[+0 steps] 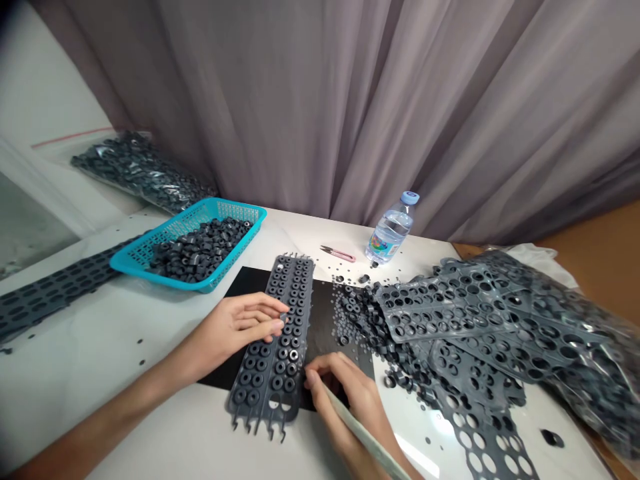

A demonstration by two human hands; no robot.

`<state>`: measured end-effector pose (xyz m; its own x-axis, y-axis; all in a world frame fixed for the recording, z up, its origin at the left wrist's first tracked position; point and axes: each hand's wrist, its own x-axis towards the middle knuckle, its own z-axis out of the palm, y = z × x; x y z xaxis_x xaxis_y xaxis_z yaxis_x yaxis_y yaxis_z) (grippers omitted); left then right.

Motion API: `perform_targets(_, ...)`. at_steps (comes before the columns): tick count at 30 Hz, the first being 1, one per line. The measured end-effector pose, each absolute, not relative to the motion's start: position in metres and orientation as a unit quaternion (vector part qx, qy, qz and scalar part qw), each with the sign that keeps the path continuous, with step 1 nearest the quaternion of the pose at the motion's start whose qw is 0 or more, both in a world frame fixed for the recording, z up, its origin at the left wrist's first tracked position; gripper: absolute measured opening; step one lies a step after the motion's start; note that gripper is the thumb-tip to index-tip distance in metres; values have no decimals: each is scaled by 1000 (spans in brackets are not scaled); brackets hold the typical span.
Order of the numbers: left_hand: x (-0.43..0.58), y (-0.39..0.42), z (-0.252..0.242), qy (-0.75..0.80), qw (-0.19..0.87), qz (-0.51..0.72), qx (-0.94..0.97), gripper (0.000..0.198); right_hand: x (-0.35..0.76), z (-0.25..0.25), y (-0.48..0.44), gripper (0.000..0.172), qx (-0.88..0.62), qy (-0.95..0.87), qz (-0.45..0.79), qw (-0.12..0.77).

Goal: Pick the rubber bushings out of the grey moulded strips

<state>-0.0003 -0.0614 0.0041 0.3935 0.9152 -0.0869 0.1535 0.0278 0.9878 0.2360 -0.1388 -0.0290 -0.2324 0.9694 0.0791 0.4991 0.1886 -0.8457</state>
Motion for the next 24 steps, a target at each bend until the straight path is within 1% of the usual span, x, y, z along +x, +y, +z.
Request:
perform_targets(3,7,-67,-10,455,470,332,680,21,236,-25,-139,30,-529,-687,357,347)
perform_targets(5,13,-72,-16,450,439,322,708,15,236,-23,-139,30,-525,-687,360,350)
perform_targets(13,18,-78,-22,416,419,303,748,13,236,-26,-144,28,-499,-716,363,326)
perform_targets(20,16,-78,-16,393,420,299,761,23,237,-23,-145,25,-495,-713,372,328)
perform_targets(24,14,-78,-15,391,423,296,762,23,236,-20,-144,25,-494,-714,377,323)
